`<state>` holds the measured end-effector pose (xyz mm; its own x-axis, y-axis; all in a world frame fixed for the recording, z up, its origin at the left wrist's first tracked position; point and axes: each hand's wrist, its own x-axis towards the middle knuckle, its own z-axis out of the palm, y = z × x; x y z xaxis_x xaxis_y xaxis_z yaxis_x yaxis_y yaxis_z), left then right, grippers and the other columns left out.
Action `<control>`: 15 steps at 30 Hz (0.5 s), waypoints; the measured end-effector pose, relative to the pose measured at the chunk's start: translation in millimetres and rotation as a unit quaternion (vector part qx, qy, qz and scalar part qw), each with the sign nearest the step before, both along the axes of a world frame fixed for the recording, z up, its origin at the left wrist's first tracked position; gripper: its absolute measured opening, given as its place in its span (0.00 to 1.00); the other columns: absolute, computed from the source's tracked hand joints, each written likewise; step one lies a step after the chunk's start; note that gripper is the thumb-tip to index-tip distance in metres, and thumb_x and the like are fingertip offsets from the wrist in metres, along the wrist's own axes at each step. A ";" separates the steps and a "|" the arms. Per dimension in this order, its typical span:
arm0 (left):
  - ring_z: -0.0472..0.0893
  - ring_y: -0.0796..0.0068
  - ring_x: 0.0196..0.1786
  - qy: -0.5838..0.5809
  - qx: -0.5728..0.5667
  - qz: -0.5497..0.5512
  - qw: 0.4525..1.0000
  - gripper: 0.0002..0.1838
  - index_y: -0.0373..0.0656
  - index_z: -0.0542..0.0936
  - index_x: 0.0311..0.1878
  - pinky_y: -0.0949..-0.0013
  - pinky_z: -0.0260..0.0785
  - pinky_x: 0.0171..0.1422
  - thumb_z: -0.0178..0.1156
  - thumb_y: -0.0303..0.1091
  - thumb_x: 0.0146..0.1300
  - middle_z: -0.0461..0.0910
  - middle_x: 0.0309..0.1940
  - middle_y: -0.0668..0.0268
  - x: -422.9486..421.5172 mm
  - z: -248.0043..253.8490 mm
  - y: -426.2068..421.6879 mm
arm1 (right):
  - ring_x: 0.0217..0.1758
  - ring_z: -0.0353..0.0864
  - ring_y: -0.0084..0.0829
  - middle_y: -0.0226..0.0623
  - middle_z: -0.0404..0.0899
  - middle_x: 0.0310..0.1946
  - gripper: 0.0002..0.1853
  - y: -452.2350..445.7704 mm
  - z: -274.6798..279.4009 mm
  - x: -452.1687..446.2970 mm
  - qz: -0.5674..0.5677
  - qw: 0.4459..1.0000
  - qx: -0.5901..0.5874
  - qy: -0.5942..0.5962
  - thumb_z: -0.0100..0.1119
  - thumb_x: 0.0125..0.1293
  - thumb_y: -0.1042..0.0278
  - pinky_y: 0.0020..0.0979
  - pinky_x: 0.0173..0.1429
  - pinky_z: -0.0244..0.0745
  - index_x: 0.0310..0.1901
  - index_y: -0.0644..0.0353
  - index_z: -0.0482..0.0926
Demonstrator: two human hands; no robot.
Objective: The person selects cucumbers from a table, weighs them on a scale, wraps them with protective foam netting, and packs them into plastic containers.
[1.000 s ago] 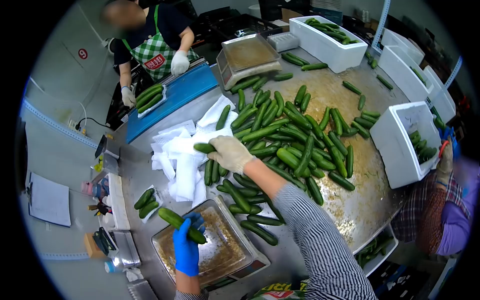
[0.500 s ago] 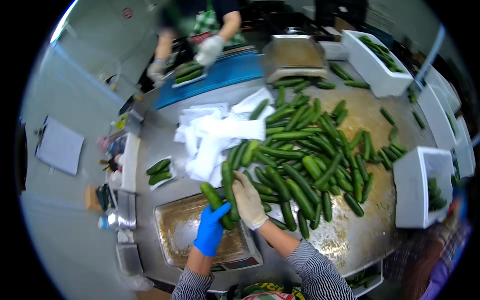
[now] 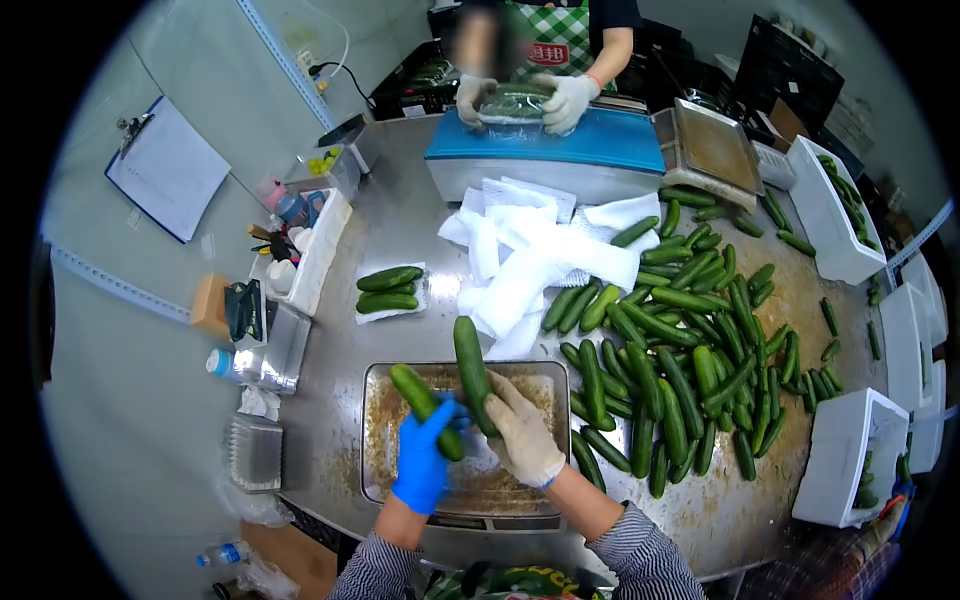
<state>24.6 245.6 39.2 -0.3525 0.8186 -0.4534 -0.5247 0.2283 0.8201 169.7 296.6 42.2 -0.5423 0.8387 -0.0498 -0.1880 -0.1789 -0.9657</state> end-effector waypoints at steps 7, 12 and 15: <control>0.81 0.72 0.42 -0.074 -0.031 -0.022 0.997 0.19 0.39 0.76 0.57 0.68 0.74 0.48 0.63 0.37 0.68 0.81 0.41 0.62 -45.4 -18.6 -18.8 | 0.16 0.69 0.30 0.40 0.78 0.24 0.16 -17.7 -19.4 -21.5 -0.054 0.918 -0.358 0.162 0.46 0.76 0.56 0.31 0.23 0.64 0.45 0.63 0.73; 0.80 0.73 0.48 0.014 -0.028 -0.082 0.996 0.25 0.35 0.72 0.62 0.68 0.73 0.55 0.66 0.31 0.64 0.79 0.51 0.62 -27.5 -38.9 -26.7 | 0.32 0.82 0.54 0.48 0.79 0.32 0.13 -34.0 -41.7 -20.7 0.026 0.830 0.369 -0.417 0.53 0.68 0.59 0.49 0.40 0.77 0.43 0.62 0.73; 0.80 0.67 0.52 0.189 -0.032 -0.092 0.977 0.32 0.35 0.69 0.66 0.66 0.74 0.57 0.70 0.32 0.61 0.79 0.53 0.60 -28.6 -66.5 -36.5 | 0.34 0.84 0.55 0.50 0.82 0.36 0.16 -28.7 -13.6 1.1 0.105 0.853 0.224 -0.459 0.54 0.70 0.51 0.51 0.43 0.78 0.40 0.58 0.76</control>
